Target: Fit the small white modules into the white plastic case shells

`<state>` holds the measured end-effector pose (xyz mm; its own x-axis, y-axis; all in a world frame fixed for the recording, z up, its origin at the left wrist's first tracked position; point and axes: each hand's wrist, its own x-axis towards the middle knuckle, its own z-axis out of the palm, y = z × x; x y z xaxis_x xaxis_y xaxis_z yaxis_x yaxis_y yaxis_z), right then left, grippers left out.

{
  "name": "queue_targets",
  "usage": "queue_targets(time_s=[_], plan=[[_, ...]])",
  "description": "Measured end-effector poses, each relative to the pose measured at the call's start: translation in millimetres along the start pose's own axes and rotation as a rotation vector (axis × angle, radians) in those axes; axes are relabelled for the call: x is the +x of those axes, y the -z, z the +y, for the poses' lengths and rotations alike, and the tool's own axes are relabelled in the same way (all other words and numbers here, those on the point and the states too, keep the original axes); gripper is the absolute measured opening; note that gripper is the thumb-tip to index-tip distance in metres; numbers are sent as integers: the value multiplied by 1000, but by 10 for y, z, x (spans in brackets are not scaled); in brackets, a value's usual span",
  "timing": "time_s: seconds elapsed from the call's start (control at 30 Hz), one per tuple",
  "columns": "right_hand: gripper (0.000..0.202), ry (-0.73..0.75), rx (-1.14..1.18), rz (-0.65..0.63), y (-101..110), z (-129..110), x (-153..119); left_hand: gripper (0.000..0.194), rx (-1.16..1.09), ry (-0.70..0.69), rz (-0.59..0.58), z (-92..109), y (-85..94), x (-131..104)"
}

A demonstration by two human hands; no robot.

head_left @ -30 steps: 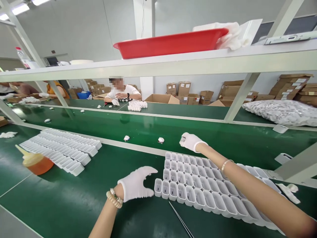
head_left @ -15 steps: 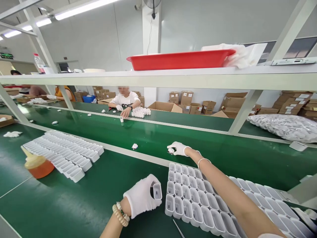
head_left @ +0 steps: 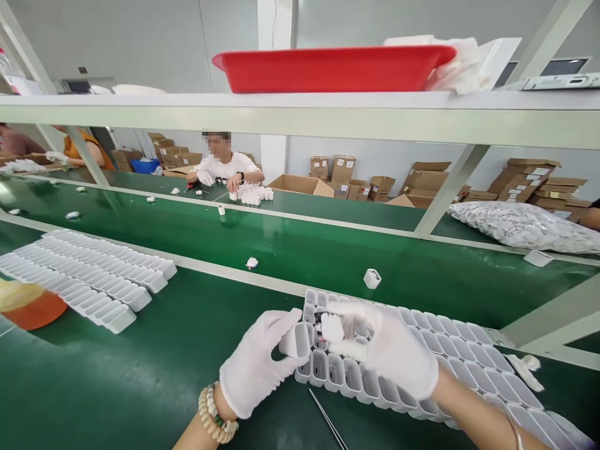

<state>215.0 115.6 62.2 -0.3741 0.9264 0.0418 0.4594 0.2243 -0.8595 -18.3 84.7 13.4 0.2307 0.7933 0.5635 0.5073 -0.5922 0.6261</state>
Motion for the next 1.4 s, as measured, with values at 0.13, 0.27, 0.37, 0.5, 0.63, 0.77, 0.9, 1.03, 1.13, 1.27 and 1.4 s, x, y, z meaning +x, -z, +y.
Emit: queue_targets(time_s=[0.13, 0.27, 0.37, 0.5, 0.63, 0.77, 0.9, 1.03, 1.13, 1.27, 1.4], plan=[[38, -89, -12, 19, -230, -102, -312, 55, 13, -109, -11, 46, -31, -43], [36, -84, -66, -12, -278, -79, -292, 51, 40, -122, -23, 56, -35, -49], [35, -123, -76, -3, -256, -94, -269, 49, 53, -133, -9, 58, -27, -34], [31, -150, -117, -36, -248, -149, -283, 49, 57, -171, 8, 67, -20, -24], [22, -131, -198, -63, -290, -146, -318, 51, 69, -201, 5, 58, -33, -38], [10, -164, -258, -68, -333, -137, -346, 52, 104, -213, -17, 52, -50, -58], [12, -147, -277, -95, -335, -186, -349, 46, 104, -210, -51, 79, -48, -61], [12, -123, -270, -125, -332, -206, -329, 43, 82, -200, -52, 77, -55, -53], [13, -93, -241, -143, -334, -198, -306, 45, 72, -185, -62, 52, -63, -65], [11, -48, -329, -157, -345, -201, -287, 40, 58, -163, -71, 54, -62, -99], [10, 27, -459, -144, -416, -169, -290, 40, 25, -121, -68, 97, -59, -106]])
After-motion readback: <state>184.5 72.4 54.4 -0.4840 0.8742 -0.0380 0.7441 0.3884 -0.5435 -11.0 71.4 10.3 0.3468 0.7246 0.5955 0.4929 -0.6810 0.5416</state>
